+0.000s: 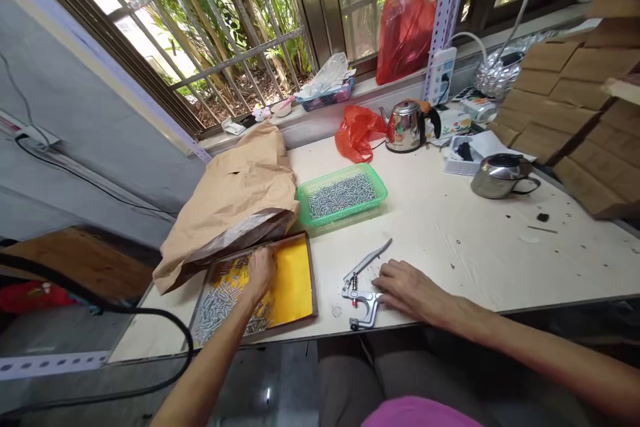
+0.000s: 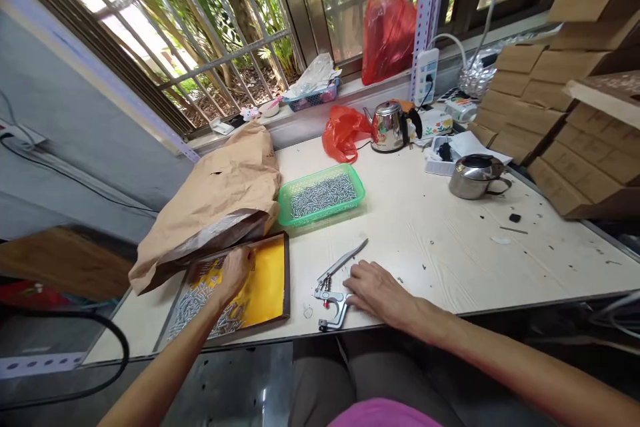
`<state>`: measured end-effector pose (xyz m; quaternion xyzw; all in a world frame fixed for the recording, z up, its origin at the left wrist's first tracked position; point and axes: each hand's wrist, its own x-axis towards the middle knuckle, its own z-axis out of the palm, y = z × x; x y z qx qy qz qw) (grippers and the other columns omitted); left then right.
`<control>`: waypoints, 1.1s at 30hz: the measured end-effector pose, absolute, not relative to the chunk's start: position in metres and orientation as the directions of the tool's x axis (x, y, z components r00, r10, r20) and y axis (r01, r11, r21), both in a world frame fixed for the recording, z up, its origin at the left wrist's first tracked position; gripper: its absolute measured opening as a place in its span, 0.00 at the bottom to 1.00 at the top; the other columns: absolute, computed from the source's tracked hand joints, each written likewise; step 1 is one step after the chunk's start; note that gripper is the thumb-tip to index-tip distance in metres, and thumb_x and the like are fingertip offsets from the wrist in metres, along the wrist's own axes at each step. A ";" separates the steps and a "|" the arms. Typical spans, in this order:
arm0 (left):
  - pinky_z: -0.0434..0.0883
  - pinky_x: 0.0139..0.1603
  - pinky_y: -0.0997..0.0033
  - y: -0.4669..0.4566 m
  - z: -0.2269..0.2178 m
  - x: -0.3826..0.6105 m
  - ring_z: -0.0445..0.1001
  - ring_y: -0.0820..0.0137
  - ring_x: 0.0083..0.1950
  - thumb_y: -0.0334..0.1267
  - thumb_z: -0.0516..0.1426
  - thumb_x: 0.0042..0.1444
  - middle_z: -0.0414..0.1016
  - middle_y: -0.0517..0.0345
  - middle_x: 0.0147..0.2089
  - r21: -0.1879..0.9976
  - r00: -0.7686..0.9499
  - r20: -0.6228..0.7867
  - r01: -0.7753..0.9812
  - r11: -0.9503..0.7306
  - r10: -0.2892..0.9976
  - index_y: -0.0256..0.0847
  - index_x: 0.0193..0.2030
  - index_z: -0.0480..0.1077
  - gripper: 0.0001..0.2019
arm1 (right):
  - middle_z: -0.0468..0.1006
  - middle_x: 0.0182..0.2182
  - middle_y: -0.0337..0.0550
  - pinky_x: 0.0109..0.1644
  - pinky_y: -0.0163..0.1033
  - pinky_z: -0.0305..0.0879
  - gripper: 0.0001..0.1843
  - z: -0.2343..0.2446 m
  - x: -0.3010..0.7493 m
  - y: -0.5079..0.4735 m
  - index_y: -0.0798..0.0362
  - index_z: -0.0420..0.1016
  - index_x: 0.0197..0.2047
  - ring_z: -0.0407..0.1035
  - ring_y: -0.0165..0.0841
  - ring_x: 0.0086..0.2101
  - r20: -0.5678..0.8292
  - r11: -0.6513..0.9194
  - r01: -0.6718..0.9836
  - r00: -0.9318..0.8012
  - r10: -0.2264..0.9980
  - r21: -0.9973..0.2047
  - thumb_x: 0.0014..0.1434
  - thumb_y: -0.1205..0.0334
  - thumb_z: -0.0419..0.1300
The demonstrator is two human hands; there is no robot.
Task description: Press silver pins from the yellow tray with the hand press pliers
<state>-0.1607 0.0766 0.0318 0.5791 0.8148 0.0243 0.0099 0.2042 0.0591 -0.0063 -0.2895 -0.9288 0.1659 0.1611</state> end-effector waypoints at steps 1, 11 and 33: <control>0.66 0.35 0.71 0.073 0.037 -0.149 0.75 0.61 0.40 0.31 0.52 0.55 0.78 0.43 0.38 0.148 -0.328 0.016 0.935 0.323 0.944 0.34 0.34 0.75 0.10 | 0.73 0.35 0.45 0.40 0.41 0.59 0.08 -0.010 0.210 0.053 0.53 0.75 0.39 0.66 0.36 0.37 0.184 0.772 0.509 -0.776 0.603 -0.381 0.64 0.60 0.56; 0.48 0.15 0.80 -0.006 0.033 0.003 0.52 0.82 0.15 0.52 0.67 0.37 0.61 0.68 0.16 0.821 -0.153 -0.540 0.125 0.558 0.828 0.33 0.33 0.73 0.23 | 0.71 0.33 0.45 0.39 0.40 0.50 0.11 -0.016 0.229 0.044 0.54 0.75 0.35 0.60 0.35 0.35 0.186 0.753 0.587 -0.738 0.649 -0.297 0.66 0.65 0.53; 0.47 0.14 0.79 -0.005 0.016 -0.002 0.51 0.83 0.13 0.49 0.66 0.38 0.57 0.69 0.12 0.677 -0.108 -0.688 0.262 0.688 0.718 0.36 0.22 0.69 0.18 | 0.71 0.32 0.45 0.39 0.40 0.49 0.13 -0.023 0.229 0.040 0.54 0.73 0.33 0.60 0.34 0.35 0.197 0.733 0.610 -0.713 0.673 -0.301 0.66 0.65 0.50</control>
